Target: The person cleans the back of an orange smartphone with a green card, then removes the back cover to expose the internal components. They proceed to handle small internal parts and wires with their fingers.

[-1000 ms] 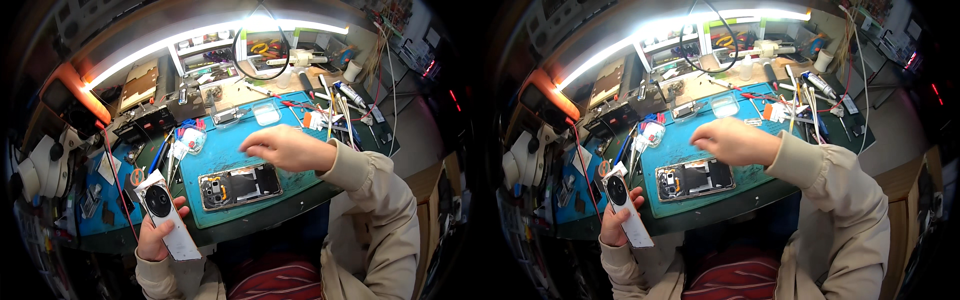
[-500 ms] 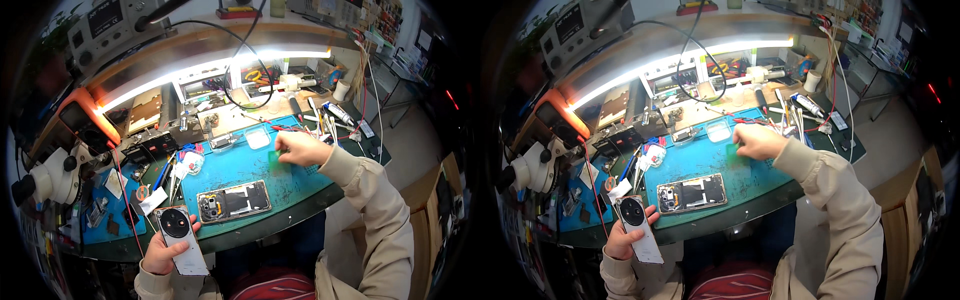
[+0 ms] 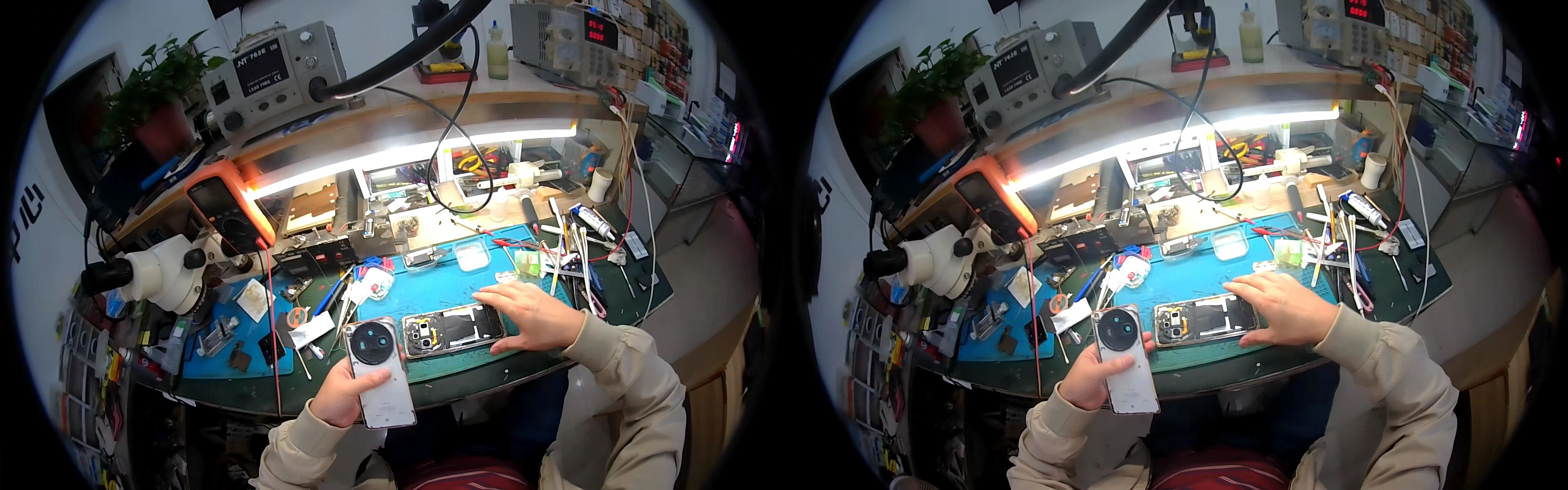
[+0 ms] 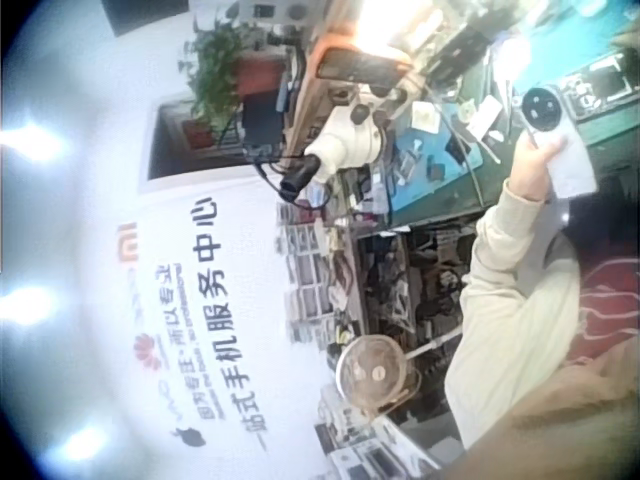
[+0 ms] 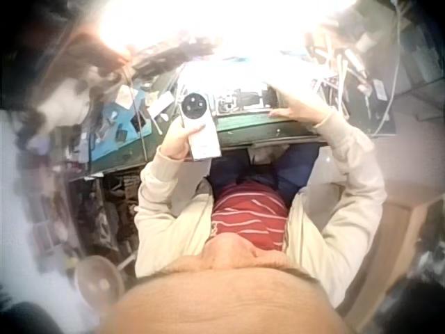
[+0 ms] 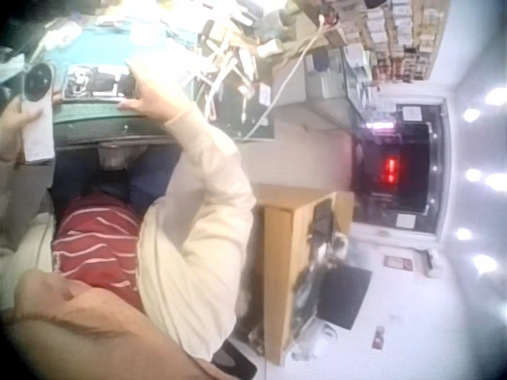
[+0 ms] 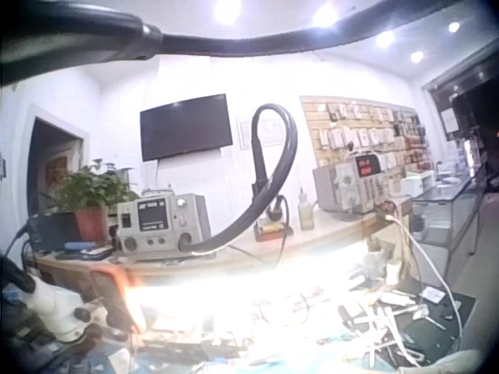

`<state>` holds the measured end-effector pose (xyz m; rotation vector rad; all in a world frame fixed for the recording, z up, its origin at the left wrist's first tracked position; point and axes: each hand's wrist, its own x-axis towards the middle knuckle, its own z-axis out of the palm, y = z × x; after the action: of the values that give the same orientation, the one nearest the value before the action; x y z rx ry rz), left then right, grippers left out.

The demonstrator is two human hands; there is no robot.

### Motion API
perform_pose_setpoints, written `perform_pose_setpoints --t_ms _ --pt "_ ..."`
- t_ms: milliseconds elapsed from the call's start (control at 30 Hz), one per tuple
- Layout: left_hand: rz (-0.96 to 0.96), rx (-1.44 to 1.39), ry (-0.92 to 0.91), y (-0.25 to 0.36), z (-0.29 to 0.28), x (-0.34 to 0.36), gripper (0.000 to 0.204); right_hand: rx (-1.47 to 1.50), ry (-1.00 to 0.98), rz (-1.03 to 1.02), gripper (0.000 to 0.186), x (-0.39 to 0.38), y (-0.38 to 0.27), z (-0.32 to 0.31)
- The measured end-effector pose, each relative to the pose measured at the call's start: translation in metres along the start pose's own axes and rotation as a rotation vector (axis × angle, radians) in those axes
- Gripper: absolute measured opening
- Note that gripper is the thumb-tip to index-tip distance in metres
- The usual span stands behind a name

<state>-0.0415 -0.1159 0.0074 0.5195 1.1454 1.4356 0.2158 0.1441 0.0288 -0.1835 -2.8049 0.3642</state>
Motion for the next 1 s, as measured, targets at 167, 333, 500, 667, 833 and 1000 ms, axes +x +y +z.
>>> perform_pose_setpoints --t_ms 167,333,500,667,833,1000 --pt "0.070 -0.148 0.137 0.004 0.004 -0.010 0.038 0.272 0.215 0.201 0.061 -0.014 -0.040 0.007" --pt "0.128 -0.159 0.051 -0.010 0.054 -0.010 0.035 1.365 -0.156 0.416 0.043 -0.016 -0.106 0.037" --pt "0.055 -0.036 0.082 -0.004 0.078 -0.012 0.048 1.380 0.030 0.478 0.047 -0.010 -0.101 0.041" --pt "0.129 0.018 0.122 0.009 0.054 -0.002 0.038 1.269 0.114 0.454 0.049 -0.011 -0.100 0.041" --pt "0.485 0.354 0.376 0.108 0.005 0.084 0.029 1.215 0.152 0.286 0.044 -0.048 -0.095 0.035" --pt "0.554 0.303 0.569 0.173 -0.052 0.184 0.028 1.084 0.292 0.137 0.031 -0.068 -0.095 0.023"
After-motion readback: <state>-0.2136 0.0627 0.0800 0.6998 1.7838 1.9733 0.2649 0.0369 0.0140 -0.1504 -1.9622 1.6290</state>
